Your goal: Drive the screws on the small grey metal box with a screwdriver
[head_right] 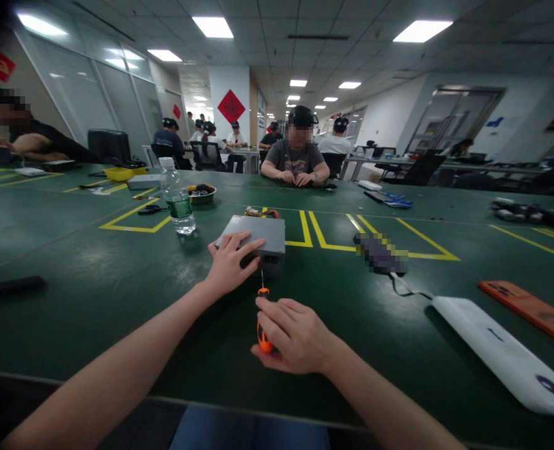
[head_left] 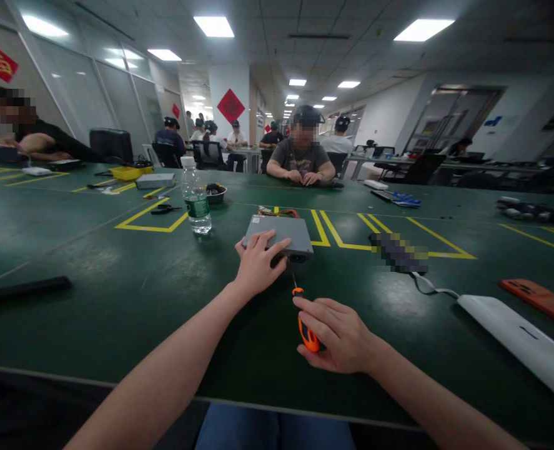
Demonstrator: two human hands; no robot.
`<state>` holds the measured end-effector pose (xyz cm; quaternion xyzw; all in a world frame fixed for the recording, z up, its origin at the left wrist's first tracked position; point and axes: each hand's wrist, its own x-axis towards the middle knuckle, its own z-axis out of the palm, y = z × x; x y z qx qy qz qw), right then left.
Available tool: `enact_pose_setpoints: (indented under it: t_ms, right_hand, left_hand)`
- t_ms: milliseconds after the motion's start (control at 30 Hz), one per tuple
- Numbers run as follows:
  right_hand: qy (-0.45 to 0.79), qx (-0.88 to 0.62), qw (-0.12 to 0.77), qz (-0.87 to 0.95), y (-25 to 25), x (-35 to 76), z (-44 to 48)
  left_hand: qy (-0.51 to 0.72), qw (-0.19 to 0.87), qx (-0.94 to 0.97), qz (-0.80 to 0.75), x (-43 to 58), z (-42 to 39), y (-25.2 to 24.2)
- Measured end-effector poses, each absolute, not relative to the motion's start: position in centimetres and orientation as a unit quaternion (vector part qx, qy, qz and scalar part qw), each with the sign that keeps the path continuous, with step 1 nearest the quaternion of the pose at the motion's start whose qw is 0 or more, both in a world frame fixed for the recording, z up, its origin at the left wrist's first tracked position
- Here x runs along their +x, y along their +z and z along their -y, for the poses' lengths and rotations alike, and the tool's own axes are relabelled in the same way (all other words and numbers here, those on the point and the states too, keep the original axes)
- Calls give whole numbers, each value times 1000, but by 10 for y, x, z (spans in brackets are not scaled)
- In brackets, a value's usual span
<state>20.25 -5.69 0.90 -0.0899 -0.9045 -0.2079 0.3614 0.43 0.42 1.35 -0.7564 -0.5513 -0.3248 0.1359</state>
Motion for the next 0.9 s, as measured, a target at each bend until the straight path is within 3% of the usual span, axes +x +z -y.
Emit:
enact_pose_setpoints:
  t_ms: [300, 567, 900]
  right_hand:
    - [-200, -93, 369, 903, 10, 203, 57]
    - [-187, -101, 299, 930, 9, 201, 60]
    - [-166, -69, 302, 936, 6, 197, 62]
  left_hand:
    - [-327, 130, -756, 552, 4, -4, 14]
    - [-337, 132, -752, 550, 7, -3, 15]
    - [-335, 155, -781, 503, 9, -2, 16]
